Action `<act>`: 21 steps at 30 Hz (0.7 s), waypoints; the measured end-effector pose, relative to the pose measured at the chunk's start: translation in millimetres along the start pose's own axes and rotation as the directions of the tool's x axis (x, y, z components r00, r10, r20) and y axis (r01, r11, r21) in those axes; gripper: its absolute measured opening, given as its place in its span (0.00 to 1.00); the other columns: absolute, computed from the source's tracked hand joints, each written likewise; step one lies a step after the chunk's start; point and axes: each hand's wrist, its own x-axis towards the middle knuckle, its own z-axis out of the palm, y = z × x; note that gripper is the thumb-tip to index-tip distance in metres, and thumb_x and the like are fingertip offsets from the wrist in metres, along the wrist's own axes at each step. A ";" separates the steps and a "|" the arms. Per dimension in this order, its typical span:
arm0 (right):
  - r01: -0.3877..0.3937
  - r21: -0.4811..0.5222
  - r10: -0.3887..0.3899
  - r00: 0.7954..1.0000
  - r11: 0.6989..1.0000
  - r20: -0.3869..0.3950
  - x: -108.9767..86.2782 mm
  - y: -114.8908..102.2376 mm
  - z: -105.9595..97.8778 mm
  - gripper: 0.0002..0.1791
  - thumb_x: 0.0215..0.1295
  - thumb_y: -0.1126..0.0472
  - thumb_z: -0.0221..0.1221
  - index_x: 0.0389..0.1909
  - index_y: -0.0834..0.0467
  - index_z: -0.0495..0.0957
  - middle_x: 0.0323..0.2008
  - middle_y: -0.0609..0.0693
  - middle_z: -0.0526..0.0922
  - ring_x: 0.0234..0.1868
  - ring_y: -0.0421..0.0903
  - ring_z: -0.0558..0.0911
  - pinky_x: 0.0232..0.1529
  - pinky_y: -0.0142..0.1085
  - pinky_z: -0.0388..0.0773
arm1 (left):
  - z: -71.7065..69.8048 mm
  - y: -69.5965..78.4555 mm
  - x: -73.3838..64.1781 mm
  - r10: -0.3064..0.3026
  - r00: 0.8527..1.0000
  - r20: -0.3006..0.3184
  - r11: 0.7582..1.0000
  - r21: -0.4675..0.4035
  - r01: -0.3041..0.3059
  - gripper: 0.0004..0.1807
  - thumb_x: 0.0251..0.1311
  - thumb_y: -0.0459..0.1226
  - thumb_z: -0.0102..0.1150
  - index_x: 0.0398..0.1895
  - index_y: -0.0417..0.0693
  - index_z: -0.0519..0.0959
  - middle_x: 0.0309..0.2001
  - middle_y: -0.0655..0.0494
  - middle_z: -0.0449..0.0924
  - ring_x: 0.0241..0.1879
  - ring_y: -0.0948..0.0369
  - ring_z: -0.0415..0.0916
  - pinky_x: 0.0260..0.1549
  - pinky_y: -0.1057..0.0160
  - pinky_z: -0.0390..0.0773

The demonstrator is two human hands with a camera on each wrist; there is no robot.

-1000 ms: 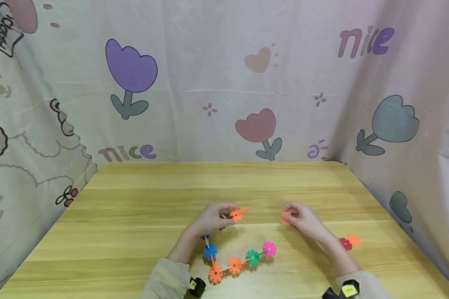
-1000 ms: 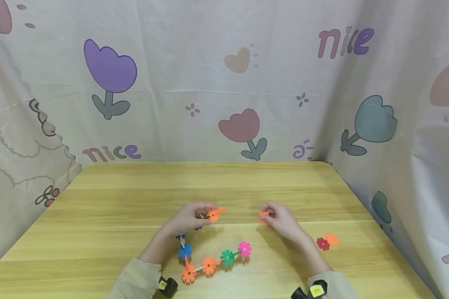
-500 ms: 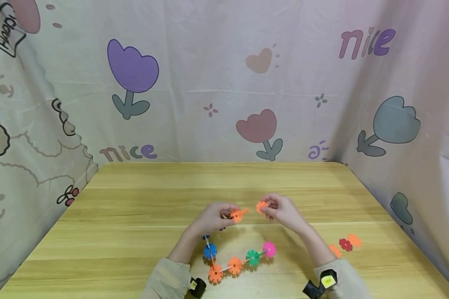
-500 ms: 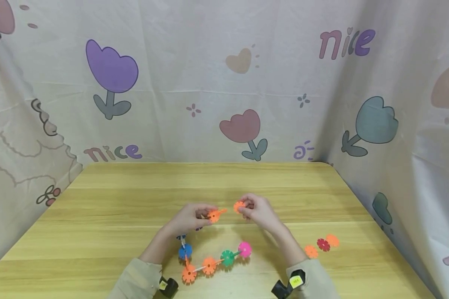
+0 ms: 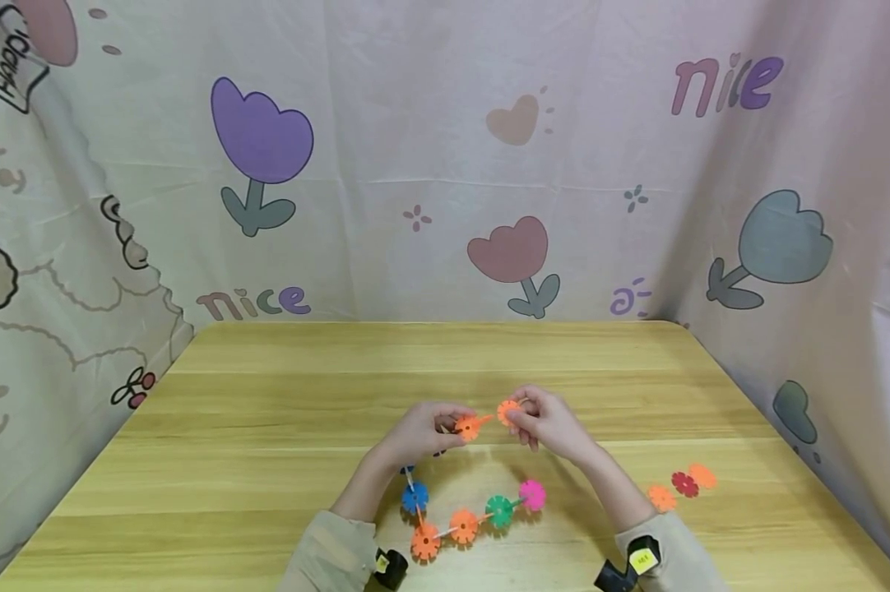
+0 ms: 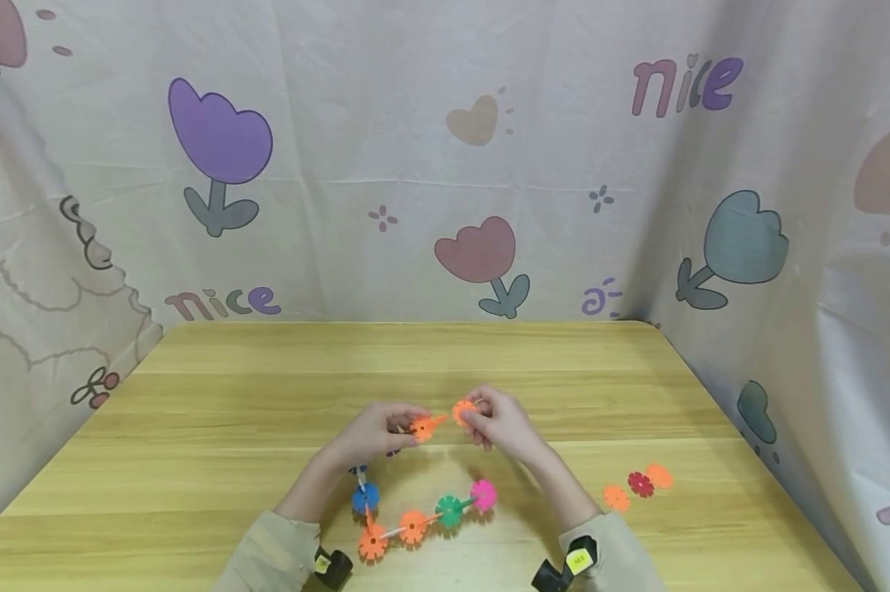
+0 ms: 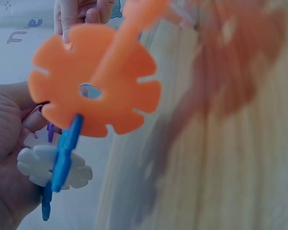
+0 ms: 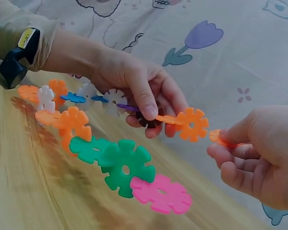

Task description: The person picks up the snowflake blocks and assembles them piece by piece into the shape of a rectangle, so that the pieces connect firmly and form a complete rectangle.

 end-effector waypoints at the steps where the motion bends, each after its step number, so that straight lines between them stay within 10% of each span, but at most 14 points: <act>1: -0.001 -0.010 0.000 1.000 1.000 -0.007 0.2 0.3 0.4 0.11 0.66 0.68 0.53 0.46 0.70 0.69 0.23 0.64 0.76 0.17 0.46 0.72 0.15 0.33 0.71 | -0.5 -1.3 0.3 0.009 1.000 0.004 1.000 0.002 -0.009 0.20 0.59 0.31 0.58 0.56 0.41 0.74 0.44 0.50 0.78 0.30 0.56 0.73 0.19 0.59 0.73; 12: 0.033 -0.077 -0.035 0.999 0.996 -0.026 -6.3 -19.0 7.4 0.16 0.64 0.71 0.53 0.52 0.75 0.70 0.20 0.56 0.74 0.15 0.39 0.68 0.15 0.29 0.66 | -1.0 -6.3 2.3 0.039 0.999 0.013 0.999 0.037 -0.039 0.20 0.59 0.33 0.59 0.55 0.40 0.75 0.40 0.53 0.78 0.28 0.60 0.72 0.19 0.63 0.74; 21: 0.023 -0.027 -0.024 0.998 0.999 -0.062 2.0 5.9 8.0 0.16 0.63 0.69 0.56 0.50 0.70 0.69 0.22 0.62 0.76 0.16 0.41 0.70 0.15 0.31 0.70 | -0.5 -4.2 2.2 0.034 0.999 0.010 0.997 0.065 -0.035 0.20 0.59 0.33 0.59 0.55 0.39 0.75 0.43 0.53 0.78 0.34 0.61 0.73 0.23 0.65 0.75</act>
